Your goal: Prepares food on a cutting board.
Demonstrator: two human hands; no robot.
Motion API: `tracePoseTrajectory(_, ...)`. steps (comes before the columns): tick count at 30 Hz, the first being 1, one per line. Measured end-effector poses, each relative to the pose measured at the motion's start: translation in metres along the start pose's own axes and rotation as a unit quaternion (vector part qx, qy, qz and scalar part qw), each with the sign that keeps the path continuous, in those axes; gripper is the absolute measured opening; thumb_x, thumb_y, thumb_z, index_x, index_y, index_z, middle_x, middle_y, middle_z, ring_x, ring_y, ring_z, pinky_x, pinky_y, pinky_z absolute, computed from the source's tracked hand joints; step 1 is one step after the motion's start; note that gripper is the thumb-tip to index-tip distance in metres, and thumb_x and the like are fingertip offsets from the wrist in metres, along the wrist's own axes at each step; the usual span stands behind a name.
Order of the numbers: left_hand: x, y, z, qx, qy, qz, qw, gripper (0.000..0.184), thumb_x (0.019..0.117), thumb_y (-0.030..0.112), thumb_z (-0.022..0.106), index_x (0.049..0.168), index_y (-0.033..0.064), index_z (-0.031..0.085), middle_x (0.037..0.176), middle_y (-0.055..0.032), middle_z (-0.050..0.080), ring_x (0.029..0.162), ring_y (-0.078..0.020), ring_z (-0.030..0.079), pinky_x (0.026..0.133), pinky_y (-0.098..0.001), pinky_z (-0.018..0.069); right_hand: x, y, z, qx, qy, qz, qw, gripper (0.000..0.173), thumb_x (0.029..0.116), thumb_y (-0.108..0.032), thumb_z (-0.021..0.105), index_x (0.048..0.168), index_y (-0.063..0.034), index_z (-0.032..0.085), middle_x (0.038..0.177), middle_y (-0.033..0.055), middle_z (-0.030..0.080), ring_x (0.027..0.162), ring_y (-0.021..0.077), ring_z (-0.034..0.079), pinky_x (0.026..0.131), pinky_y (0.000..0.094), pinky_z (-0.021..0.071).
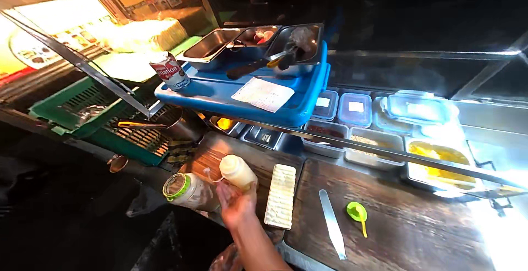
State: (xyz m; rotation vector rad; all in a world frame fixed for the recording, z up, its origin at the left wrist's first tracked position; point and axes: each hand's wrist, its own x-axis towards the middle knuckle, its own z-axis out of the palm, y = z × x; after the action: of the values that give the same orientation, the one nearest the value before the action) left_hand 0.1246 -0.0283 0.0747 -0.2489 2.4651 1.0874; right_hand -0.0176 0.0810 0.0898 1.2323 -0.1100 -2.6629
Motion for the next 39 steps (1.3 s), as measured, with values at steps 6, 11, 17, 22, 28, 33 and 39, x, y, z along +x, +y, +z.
tracePoseTrajectory(6,0.111,0.049,0.049,-0.116,-0.066,0.030,0.991,0.056,0.0970,0.038,0.067,0.146,0.0120,0.057,0.145,-0.0105,0.059,0.135,-0.0217,0.055,0.115,-0.0436,0.0442,-0.046,-0.087,-0.114,-0.527,0.125,-0.439,0.717,0.050,0.1005,-0.025,0.059,0.143,0.0008,0.054,0.118,0.0165,0.069,0.099,0.0225,0.070,0.083,0.0417,0.0602)
tracePoseTrajectory(11,0.150,0.083,0.055,0.023,-0.164,0.047,0.985,0.057,0.1058,0.029,0.049,0.160,0.0159,0.036,0.154,-0.0137,0.049,0.143,-0.0255,0.045,0.120,-0.0458,0.0353,-0.007,-0.116,-0.095,-0.466,0.205,-0.214,0.834,0.072,0.0875,-0.053,0.076,0.134,-0.0009,0.057,0.111,0.0205,0.072,0.098,0.0314,0.073,0.085,0.0513,0.0612)
tracePoseTrajectory(17,0.127,0.076,0.016,-0.518,-0.170,-0.052,0.837,0.063,0.1110,0.048,0.021,0.148,0.0024,0.044,0.138,-0.0165,0.061,0.125,-0.0260,0.061,0.105,-0.0465,0.0512,-0.051,-0.124,-0.071,-0.778,0.107,-0.398,0.475,0.085,0.0681,-0.048,0.085,0.143,-0.0185,0.059,0.144,0.0179,0.052,0.132,0.0361,0.049,0.106,0.0632,0.0394)
tracePoseTrajectory(22,0.126,0.069,-0.002,-0.185,-0.159,-0.031,0.969,0.038,0.1062,0.031,0.054,0.139,0.0142,0.063,0.141,-0.0023,0.063,0.132,-0.0159,0.057,0.110,-0.0409,0.0483,-0.042,-0.111,-0.149,-0.879,0.018,-0.384,0.281,0.086,0.0797,-0.001,0.067,0.152,-0.0435,0.047,0.166,0.0104,0.032,0.149,0.0401,0.034,0.110,0.0687,0.0371)
tracePoseTrajectory(28,0.112,0.110,0.061,0.299,-0.136,0.102,0.939,0.110,0.0838,0.068,0.066,0.166,0.0176,0.012,0.168,-0.0191,0.020,0.151,-0.0361,0.032,0.118,-0.0561,0.0355,-0.016,-0.093,-0.173,-0.518,0.033,-0.432,0.737,0.055,0.0967,-0.008,0.041,0.151,0.0032,0.043,0.149,0.0218,0.051,0.134,0.0249,0.055,0.111,0.0400,0.0474)
tracePoseTrajectory(33,0.123,0.093,0.037,-0.079,-0.116,0.026,0.990,0.071,0.0940,0.016,0.069,0.158,0.0164,0.038,0.153,-0.0119,0.050,0.136,-0.0236,0.052,0.110,-0.0425,0.0465,-0.036,-0.105,-0.162,-0.465,0.021,-0.281,0.839,0.054,0.1025,-0.023,0.045,0.155,-0.0107,0.041,0.140,0.0154,0.061,0.122,0.0310,0.065,0.090,0.0538,0.0600)
tracePoseTrajectory(39,0.137,0.054,-0.002,-0.515,-0.192,-0.212,0.808,0.031,0.1031,0.027,0.043,0.122,0.0054,0.055,0.105,-0.0187,0.069,0.092,-0.0306,0.070,0.075,-0.0497,0.0605,-0.020,-0.130,-0.160,-0.602,0.046,-0.391,0.695,0.059,0.0987,-0.026,0.059,0.151,-0.0030,0.047,0.151,0.0183,0.051,0.139,0.0234,0.052,0.115,0.0402,0.0447)
